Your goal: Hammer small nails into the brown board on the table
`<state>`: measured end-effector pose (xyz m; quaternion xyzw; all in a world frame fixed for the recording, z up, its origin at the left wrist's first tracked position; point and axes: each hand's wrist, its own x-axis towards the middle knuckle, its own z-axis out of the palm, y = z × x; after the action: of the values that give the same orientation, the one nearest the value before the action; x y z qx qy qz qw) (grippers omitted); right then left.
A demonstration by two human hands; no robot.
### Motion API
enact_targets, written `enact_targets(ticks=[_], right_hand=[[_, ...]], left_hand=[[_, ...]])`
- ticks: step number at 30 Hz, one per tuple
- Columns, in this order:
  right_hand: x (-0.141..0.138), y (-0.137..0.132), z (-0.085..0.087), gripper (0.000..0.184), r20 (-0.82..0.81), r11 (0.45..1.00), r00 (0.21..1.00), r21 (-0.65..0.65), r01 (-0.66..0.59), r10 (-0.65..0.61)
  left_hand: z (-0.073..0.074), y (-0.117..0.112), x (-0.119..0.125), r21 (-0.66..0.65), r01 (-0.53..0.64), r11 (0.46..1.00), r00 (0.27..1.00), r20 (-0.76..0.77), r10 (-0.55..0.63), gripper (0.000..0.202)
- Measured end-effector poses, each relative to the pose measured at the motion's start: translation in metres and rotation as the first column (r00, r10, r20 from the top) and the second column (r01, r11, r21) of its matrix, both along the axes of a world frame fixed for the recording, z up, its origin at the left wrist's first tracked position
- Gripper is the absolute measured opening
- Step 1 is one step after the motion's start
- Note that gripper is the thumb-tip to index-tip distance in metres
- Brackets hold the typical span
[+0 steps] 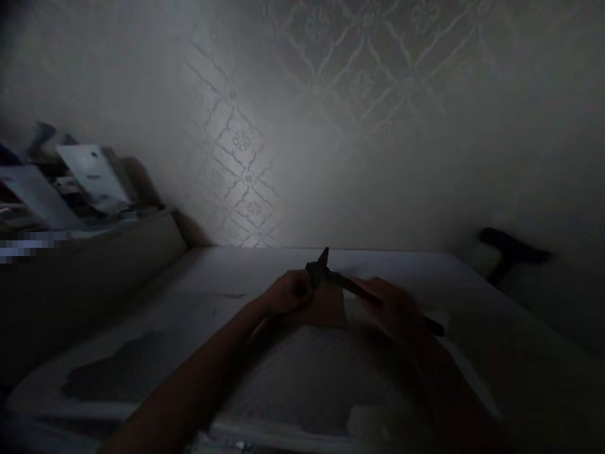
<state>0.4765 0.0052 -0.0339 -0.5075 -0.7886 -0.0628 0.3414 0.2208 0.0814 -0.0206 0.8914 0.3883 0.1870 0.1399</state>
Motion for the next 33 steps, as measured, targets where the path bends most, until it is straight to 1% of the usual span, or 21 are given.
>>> enact_targets(ticks=[4, 8, 12, 17, 20, 24, 27, 30, 33], right_hand=[[-0.0021, -0.0009, 0.0006, 0.036, 0.022, 0.999, 0.999, -0.033, -0.036, 0.037], [-0.0038, -0.0014, 0.0013, 0.036, -0.006, 1.0, 1.0, 0.008, -0.01, 0.01], [-0.0049, -0.0017, 0.0015, 0.034, 0.001, 0.999, 0.999, -0.032, -0.037, 0.037], [-0.0053, -0.0015, 0.0029, 0.035, -0.002, 1.0, 1.0, -0.004, -0.003, 0.003], [-0.0051, -0.0015, 0.0025, 0.033, 0.008, 1.0, 1.0, -0.023, -0.014, 0.014], [-0.0037, -0.0003, 0.0, 0.035, -0.011, 1.0, 1.0, -0.019, -0.015, 0.015], [-0.0033, 0.0008, -0.0013, 0.035, 0.005, 0.999, 0.999, -0.029, -0.04, 0.04], [-0.0039, 0.0012, -0.0014, 0.035, -0.008, 1.0, 1.0, 0.004, -0.028, 0.028], [-0.0045, 0.0009, -0.0012, 0.035, -0.006, 1.0, 1.0, -0.008, -0.03, 0.03]], left_hand=[[0.0013, -0.0005, 0.0006, -0.019, -0.006, 1.0, 0.999, -0.034, 0.005, 0.017], [0.0001, 0.0011, 0.0014, -0.015, -0.019, 1.0, 0.999, -0.05, 0.018, 0.016], [0.0005, 0.001, 0.0014, -0.012, -0.013, 1.0, 0.998, -0.054, 0.012, 0.021], [0.0037, -0.0005, 0.0012, -0.013, -0.003, 1.0, 0.999, -0.039, 0.002, 0.016], [0.0044, -0.0011, 0.0015, -0.048, -0.02, 0.999, 0.999, -0.051, 0.017, 0.016], [0.0025, 0.0001, 0.0012, -0.015, -0.006, 1.0, 0.999, -0.042, 0.006, 0.015], [0.0011, 0.0015, 0.0004, -0.028, -0.002, 1.0, 0.999, -0.049, 0.0, 0.016], [0.0011, 0.0019, -0.0004, -0.039, -0.022, 0.999, 0.999, -0.041, 0.02, 0.016], [0.002, 0.002, -0.0014, -0.068, 0.004, 0.998, 1.0, -0.023, -0.005, 0.018]])
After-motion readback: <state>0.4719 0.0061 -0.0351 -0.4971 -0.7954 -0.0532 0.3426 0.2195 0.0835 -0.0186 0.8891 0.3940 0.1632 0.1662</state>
